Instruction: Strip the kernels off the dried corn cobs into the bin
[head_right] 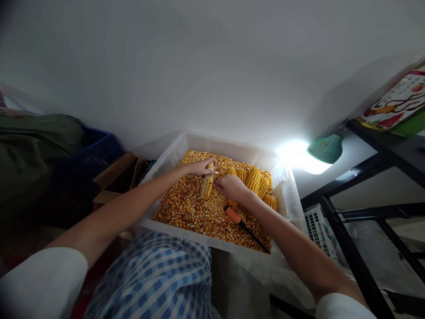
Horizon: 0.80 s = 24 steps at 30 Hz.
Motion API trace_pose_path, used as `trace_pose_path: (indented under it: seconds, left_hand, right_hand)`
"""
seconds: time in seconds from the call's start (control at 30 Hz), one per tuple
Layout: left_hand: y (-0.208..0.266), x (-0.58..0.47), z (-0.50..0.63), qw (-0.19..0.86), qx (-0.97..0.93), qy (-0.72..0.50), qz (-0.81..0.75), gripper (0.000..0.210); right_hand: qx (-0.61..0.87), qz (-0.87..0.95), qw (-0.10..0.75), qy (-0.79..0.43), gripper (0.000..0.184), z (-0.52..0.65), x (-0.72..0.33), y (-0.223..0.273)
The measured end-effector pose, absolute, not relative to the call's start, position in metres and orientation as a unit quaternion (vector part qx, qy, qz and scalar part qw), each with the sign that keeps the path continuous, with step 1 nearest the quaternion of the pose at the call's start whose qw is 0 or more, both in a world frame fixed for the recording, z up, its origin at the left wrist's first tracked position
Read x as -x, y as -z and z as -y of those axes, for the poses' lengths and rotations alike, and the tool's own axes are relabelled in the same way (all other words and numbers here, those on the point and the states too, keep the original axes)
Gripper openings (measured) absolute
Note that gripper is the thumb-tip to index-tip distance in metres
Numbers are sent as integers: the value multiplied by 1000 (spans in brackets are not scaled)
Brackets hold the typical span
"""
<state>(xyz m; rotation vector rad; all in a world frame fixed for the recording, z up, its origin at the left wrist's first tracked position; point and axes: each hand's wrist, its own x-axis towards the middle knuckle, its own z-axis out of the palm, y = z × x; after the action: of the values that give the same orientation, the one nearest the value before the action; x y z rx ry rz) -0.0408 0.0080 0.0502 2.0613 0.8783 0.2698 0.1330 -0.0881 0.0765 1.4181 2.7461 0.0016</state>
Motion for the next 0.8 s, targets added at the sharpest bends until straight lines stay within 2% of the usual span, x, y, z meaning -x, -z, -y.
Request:
trace_pose_path:
  seconds: [0.2,0.47,0.6,0.8]
  left_hand:
    - [-51,40,-7,426,-824,-102,-359,40]
    - [-60,31,3,364,-840,-103,-389,38]
    - [-59,28,3,315,-853,-112,-401,37]
    - [-61,30,3,323,-863,-95,-376,33]
  right_hand:
    - [-477,-876,60,-16,40,93,-126,-83]
    - [-544,-830,121,-24,26,106,-99,-83]
    - [-563,-818,119,-22,24,103,-95,-76]
    - [-531,-842,94,0,30,95,-110,-84]
